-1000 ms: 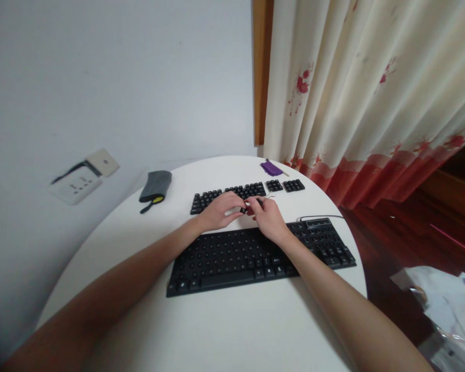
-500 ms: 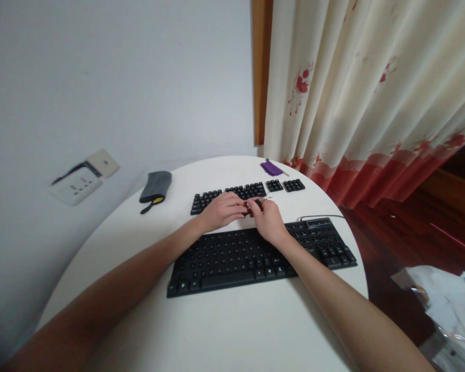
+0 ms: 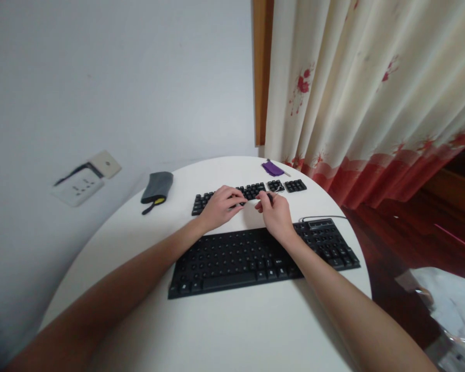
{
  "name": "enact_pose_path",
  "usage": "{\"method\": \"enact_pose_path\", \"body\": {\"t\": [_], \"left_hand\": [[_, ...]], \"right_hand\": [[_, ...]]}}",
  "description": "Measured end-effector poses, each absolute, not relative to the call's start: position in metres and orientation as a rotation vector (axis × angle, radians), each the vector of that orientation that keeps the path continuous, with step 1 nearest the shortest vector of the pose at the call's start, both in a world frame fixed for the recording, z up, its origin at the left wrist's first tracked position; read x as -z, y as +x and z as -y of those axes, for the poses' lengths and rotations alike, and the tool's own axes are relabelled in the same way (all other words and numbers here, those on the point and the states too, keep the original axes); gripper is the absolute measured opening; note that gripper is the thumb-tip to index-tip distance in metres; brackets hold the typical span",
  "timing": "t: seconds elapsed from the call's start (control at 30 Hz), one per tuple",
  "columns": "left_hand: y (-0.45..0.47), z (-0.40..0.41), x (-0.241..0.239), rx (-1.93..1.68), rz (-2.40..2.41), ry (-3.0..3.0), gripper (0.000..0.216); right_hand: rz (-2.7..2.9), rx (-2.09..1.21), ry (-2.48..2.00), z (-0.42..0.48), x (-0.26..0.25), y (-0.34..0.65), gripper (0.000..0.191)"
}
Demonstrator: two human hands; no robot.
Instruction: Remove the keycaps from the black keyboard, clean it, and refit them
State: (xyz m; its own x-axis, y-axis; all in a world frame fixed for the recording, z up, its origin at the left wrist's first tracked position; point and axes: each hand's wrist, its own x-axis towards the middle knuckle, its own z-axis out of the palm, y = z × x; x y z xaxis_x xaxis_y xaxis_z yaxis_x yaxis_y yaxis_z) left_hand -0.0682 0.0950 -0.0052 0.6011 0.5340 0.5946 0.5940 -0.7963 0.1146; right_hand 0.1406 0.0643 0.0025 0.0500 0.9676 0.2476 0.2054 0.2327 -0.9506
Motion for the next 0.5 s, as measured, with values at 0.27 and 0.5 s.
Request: {"method": "enact_pose_path", "body": {"t": [0.27,0.5], "left_hand": [[-0.0673,-0.0935,0.0073,0.581,1.048,-2.904,0.020],[-0.0702,-0.0986,0.0112,0.640,1.129,-2.808,0.012]], "right_hand": [[1.381,-0.831,-1.174,-0.0638,-0.0070,0.1420,0.045],[1.388,-0.843,-1.183,-0.0638,-0.0069,0.1423,0.048]]}}
